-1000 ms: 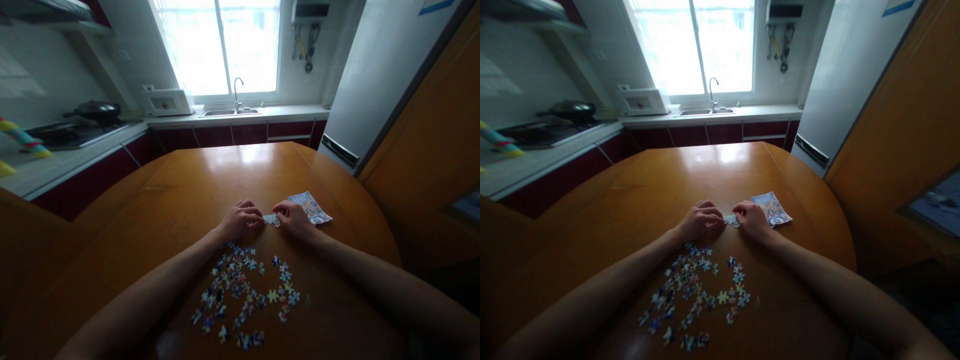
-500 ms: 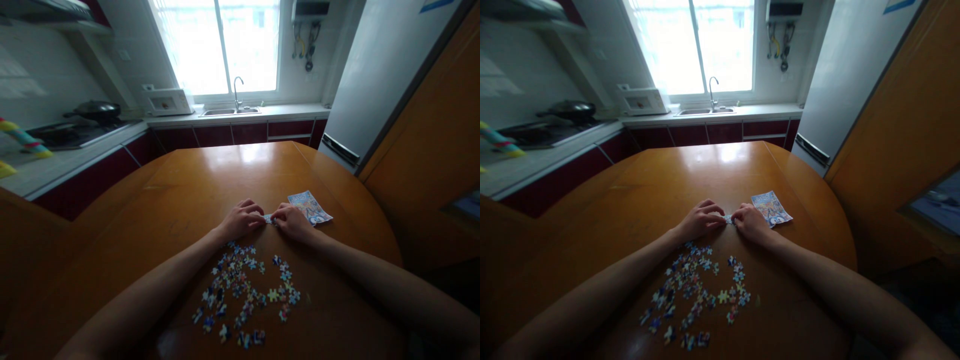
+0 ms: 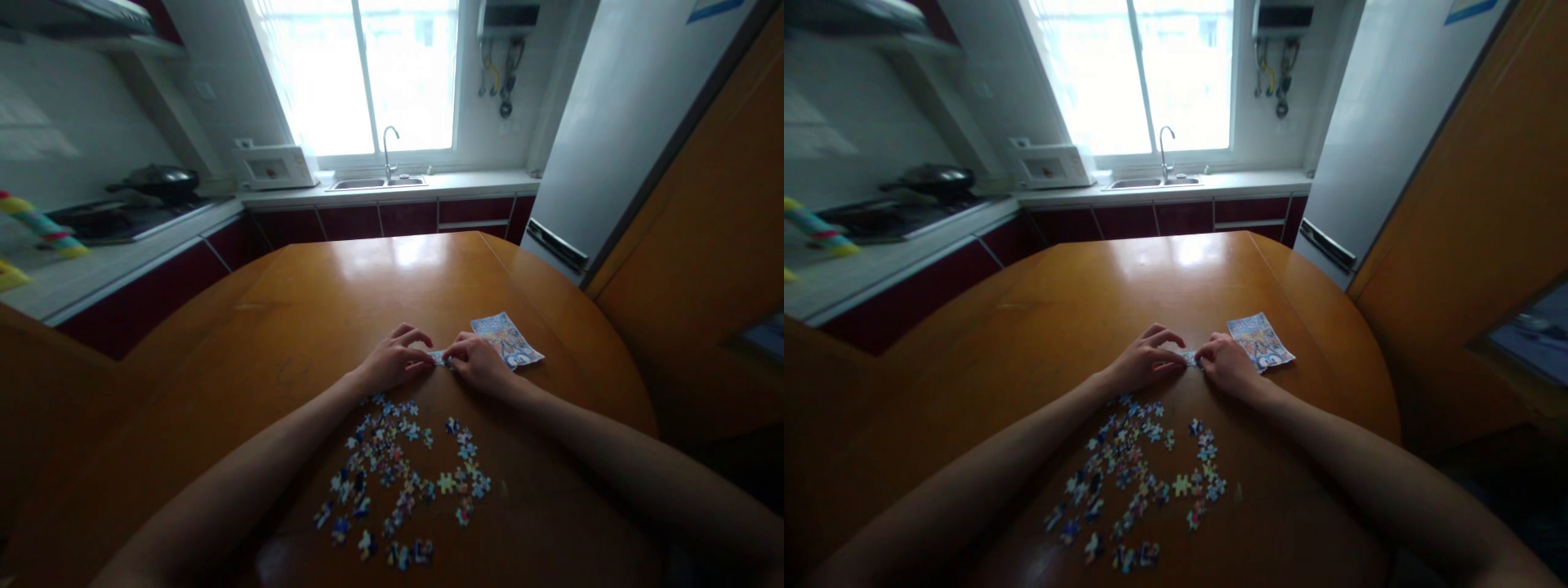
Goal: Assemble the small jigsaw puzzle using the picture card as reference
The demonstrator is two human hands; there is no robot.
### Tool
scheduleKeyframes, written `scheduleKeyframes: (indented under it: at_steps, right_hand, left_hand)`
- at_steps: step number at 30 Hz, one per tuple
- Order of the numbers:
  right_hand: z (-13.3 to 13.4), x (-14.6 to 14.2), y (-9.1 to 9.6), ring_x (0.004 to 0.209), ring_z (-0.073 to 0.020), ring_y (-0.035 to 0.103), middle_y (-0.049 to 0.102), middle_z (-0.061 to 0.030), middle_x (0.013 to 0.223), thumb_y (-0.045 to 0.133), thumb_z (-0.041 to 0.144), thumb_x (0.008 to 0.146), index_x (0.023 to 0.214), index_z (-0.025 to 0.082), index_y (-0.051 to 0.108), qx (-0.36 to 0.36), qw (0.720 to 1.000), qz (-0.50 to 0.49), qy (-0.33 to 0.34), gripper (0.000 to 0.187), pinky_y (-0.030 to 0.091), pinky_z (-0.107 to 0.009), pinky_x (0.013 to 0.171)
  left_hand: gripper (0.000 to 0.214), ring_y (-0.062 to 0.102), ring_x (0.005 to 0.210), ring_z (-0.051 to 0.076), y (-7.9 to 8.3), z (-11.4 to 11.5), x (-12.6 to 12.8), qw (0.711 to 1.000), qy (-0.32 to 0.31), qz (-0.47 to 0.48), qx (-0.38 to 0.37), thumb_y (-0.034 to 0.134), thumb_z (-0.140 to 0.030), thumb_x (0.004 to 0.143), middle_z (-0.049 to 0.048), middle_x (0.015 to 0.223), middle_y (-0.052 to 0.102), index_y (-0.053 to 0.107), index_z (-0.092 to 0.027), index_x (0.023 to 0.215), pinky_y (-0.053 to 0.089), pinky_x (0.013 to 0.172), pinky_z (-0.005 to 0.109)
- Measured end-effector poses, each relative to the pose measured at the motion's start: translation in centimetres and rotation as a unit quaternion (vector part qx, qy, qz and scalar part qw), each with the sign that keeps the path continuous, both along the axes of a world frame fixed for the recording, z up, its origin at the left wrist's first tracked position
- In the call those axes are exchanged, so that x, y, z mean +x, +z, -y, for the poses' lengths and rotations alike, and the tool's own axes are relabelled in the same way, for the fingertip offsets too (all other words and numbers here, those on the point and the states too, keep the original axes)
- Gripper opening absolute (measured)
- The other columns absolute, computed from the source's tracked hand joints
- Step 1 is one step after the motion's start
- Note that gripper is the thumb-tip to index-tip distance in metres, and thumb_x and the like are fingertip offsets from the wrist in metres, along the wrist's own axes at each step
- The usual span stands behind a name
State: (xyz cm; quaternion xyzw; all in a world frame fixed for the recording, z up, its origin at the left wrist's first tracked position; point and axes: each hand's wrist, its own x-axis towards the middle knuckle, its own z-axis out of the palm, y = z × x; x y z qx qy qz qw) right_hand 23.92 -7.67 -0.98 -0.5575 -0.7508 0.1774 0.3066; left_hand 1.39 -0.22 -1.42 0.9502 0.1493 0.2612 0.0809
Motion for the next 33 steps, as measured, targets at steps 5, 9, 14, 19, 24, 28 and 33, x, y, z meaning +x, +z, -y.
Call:
scheduleKeyframes:
  at_steps: [5,9,14,19,24,28,33]
  right_hand:
    - [-0.01,0.09,-0.07,0.075,-0.0160,0.059,0.065,-0.0052,0.084,0.061,0.010,0.082,0.085,0.019,0.080,0.007,1.000,-0.003,0.005,0.022,0.045,-0.027,0.073]
    - [0.03,0.09,-0.08,0.074,-0.0157,0.059,0.065,-0.0049,0.084,0.060,0.010,0.083,0.085,0.020,0.080,0.006,1.000,-0.003,0.005,0.022,0.045,-0.027,0.072]
    - [0.04,0.06,-0.04,0.074,-0.0153,0.058,0.064,-0.0043,0.084,0.061,0.009,0.082,0.085,0.021,0.080,0.000,1.000,-0.003,0.002,0.022,0.045,-0.026,0.072]
    - [0.04,0.06,0.02,0.076,-0.0160,0.059,0.064,-0.0051,0.084,0.061,0.008,0.082,0.086,0.020,0.080,0.000,1.000,0.000,0.005,0.023,0.045,-0.027,0.072]
    - [0.07,0.05,-0.01,0.076,-0.0156,0.059,0.064,-0.0049,0.084,0.060,0.008,0.083,0.087,0.020,0.080,0.002,1.000,-0.002,0.004,0.023,0.044,-0.026,0.072]
    - [0.05,0.07,-0.04,0.074,-0.0154,0.058,0.064,-0.0045,0.083,0.060,0.008,0.082,0.087,0.020,0.081,0.001,1.000,0.002,0.003,0.024,0.044,-0.026,0.070]
    - [0.03,0.04,-0.01,0.073,-0.0153,0.058,0.063,-0.0044,0.083,0.061,0.009,0.082,0.086,0.021,0.081,0.004,1.000,-0.001,0.003,0.023,0.044,-0.026,0.070]
  left_hand:
    - [0.021,0.051,0.108,0.022,0.29,0.01,-0.09,0.999,0.027,0.009,-0.017,0.069,-0.040,0.089,0.0047,0.111,0.066,0.074,-0.027,0.106,0.048,0.094,0.038]
    - [0.011,0.051,0.107,0.022,0.36,-0.03,-0.34,0.999,0.030,0.007,-0.020,0.070,-0.036,0.089,0.0035,0.111,0.066,0.077,-0.029,0.094,0.047,0.094,0.038]
    - [0.008,0.052,0.104,0.022,0.50,0.09,-0.33,1.000,0.024,0.000,-0.019,0.070,-0.034,0.089,0.0031,0.110,0.066,0.078,-0.030,0.090,0.048,0.093,0.039]
    - [0.016,0.052,0.105,0.022,0.59,0.11,-0.23,1.000,0.022,-0.005,-0.012,0.068,-0.036,0.090,0.0043,0.109,0.066,0.075,-0.028,0.103,0.047,0.094,0.038]
    - [0.017,0.051,0.107,0.022,0.45,0.16,-0.21,1.000,0.001,-0.023,0.011,0.064,-0.035,0.094,0.0033,0.116,0.065,0.075,-0.034,0.107,0.047,0.096,0.039]
    - [0.017,0.049,0.111,0.023,0.57,0.45,-0.15,0.999,0.001,-0.034,0.019,0.063,-0.034,0.094,0.0027,0.119,0.064,0.074,-0.034,0.107,0.046,0.098,0.041]
    - [0.018,0.050,0.109,0.023,0.96,0.67,-0.10,1.000,0.011,-0.026,0.004,0.058,-0.031,0.096,0.0052,0.115,0.064,0.070,-0.026,0.109,0.046,0.098,0.040]
